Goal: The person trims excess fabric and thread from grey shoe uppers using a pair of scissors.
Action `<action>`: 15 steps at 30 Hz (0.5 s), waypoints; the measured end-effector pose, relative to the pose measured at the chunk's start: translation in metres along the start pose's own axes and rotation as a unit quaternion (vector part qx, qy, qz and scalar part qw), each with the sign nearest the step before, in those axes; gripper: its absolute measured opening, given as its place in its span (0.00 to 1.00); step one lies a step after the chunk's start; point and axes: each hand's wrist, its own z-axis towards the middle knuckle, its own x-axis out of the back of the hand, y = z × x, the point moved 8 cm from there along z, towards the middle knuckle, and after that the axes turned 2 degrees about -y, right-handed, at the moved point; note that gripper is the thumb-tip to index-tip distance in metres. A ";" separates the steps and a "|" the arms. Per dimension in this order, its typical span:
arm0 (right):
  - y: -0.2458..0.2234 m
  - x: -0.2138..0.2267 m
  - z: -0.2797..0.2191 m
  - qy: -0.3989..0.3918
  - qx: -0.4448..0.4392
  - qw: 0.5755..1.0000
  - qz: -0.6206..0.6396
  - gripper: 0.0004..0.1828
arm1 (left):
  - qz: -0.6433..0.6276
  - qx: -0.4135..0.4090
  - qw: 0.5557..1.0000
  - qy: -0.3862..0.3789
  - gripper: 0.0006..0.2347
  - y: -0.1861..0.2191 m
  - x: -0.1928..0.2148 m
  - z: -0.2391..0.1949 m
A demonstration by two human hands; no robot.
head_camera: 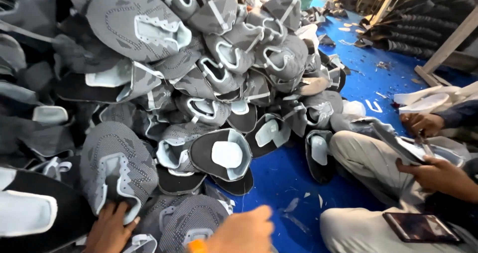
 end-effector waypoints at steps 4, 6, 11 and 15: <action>-0.001 -0.015 -0.029 -0.041 -0.081 0.992 -0.090 0.35 | 0.023 0.003 0.999 -0.048 0.27 0.006 -0.001 -0.005; 0.010 -0.021 -0.028 -0.064 -0.134 0.978 -0.150 0.32 | 0.033 0.007 0.999 -0.026 0.23 0.015 0.017 -0.017; 0.058 0.001 0.001 -0.110 -0.261 0.916 -0.285 0.24 | 0.162 -0.586 0.794 0.014 0.09 0.390 0.079 -0.162; 0.113 0.181 0.095 -0.116 -0.213 0.909 -0.340 0.16 | 0.160 -0.749 0.640 0.061 0.07 0.524 0.126 -0.239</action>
